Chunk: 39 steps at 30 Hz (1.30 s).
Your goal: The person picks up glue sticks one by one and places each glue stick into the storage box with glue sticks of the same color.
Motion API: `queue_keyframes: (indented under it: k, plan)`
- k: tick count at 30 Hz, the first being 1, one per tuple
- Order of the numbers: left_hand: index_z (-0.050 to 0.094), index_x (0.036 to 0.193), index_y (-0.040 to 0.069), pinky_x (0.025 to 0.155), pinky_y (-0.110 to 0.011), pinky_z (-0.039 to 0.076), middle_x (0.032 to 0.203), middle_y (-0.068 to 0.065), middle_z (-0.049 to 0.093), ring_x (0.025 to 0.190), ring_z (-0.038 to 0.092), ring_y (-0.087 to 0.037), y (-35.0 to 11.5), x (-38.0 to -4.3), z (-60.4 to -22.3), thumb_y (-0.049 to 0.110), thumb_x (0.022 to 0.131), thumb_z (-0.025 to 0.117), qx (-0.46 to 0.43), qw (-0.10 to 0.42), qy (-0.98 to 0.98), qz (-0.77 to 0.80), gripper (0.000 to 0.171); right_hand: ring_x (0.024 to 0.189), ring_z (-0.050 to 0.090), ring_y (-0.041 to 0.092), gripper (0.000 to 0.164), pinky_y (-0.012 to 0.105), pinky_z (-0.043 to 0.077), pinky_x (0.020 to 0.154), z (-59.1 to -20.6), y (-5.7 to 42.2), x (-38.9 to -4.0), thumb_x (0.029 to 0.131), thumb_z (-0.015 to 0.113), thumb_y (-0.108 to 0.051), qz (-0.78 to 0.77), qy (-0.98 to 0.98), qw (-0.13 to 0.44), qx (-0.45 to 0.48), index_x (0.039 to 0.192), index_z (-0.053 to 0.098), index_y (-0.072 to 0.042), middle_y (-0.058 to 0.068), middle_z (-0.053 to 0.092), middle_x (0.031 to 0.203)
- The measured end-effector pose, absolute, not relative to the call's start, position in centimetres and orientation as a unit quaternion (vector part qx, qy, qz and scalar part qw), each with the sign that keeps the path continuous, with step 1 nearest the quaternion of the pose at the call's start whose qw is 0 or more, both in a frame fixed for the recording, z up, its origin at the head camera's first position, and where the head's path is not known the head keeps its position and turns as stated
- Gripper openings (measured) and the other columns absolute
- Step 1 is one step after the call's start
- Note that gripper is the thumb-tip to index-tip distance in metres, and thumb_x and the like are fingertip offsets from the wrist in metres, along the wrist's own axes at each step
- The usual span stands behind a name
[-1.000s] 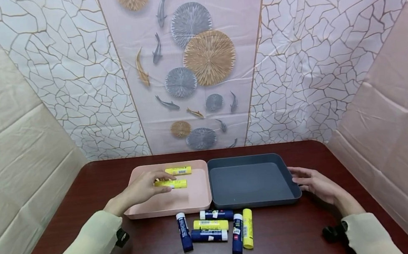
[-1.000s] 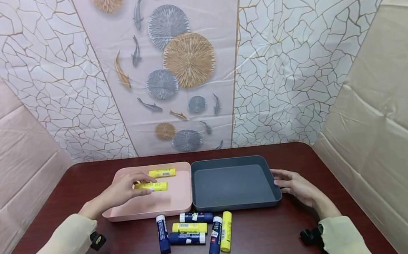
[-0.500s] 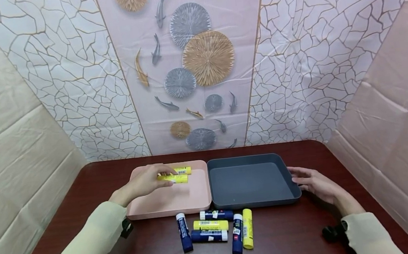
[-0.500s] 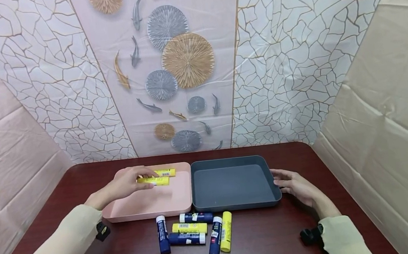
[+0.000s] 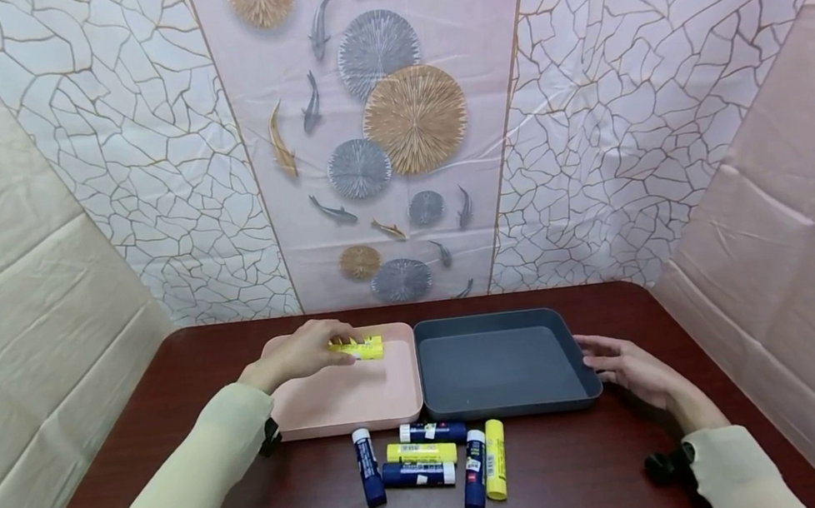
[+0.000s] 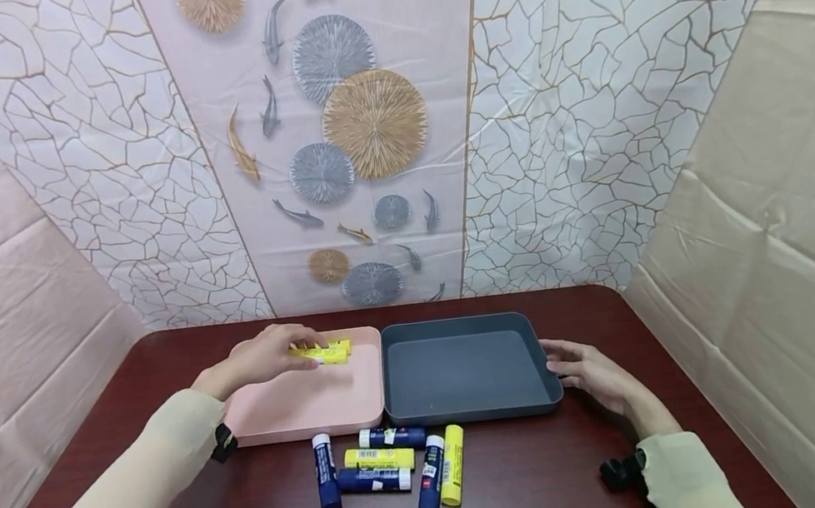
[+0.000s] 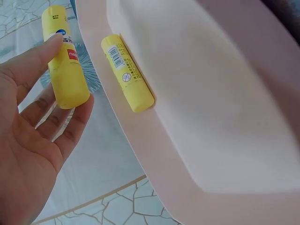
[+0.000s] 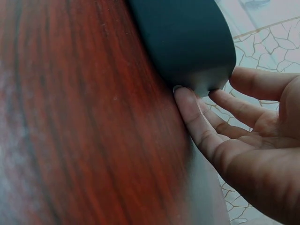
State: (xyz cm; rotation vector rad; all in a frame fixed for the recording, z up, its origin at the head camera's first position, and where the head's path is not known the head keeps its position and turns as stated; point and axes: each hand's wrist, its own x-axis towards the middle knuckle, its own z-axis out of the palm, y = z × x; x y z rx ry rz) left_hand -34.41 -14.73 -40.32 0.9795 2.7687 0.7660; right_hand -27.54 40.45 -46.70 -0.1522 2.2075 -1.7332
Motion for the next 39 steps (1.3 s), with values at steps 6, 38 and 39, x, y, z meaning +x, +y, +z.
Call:
queue_keyframes:
  k: [6,38,39]
  plan:
    - [0.075,0.124,0.016,0.093,-0.045,0.054,0.12,-0.002,0.072,0.111,0.066,-0.022,-14.1,-35.2,-40.1,0.022,0.095,0.079,0.319,0.061,0.915,0.24,0.029,0.117,0.063,0.013,0.067,0.028,0.054,0.095,-46.7,40.4,-27.4,0.108,0.058,-0.018,-0.609,0.775,0.164,-0.048,0.163,0.025,0.001,0.03,0.031,0.162]
    - [0.075,0.12,0.015,0.092,-0.042,0.052,0.112,-0.002,0.069,0.102,0.063,-0.02,-12.5,-37.1,-40.6,0.017,0.096,0.077,0.307,0.095,0.935,0.148,0.024,0.119,0.062,0.016,0.067,0.029,0.054,0.095,-46.6,40.3,-27.3,0.108,0.057,-0.02,-0.607,0.776,0.163,-0.045,0.163,0.025,0.0,0.03,0.03,0.163]
    - [0.075,0.121,0.015,0.091,-0.042,0.052,0.112,-0.001,0.07,0.102,0.063,-0.02,-12.5,-37.2,-40.7,0.017,0.096,0.077,0.311,0.095,0.934,0.148,0.025,0.119,0.063,0.016,0.067,0.029,0.054,0.095,-46.7,40.4,-27.3,0.108,0.057,-0.02,-0.607,0.777,0.162,-0.044,0.163,0.026,0.0,0.03,0.031,0.163]
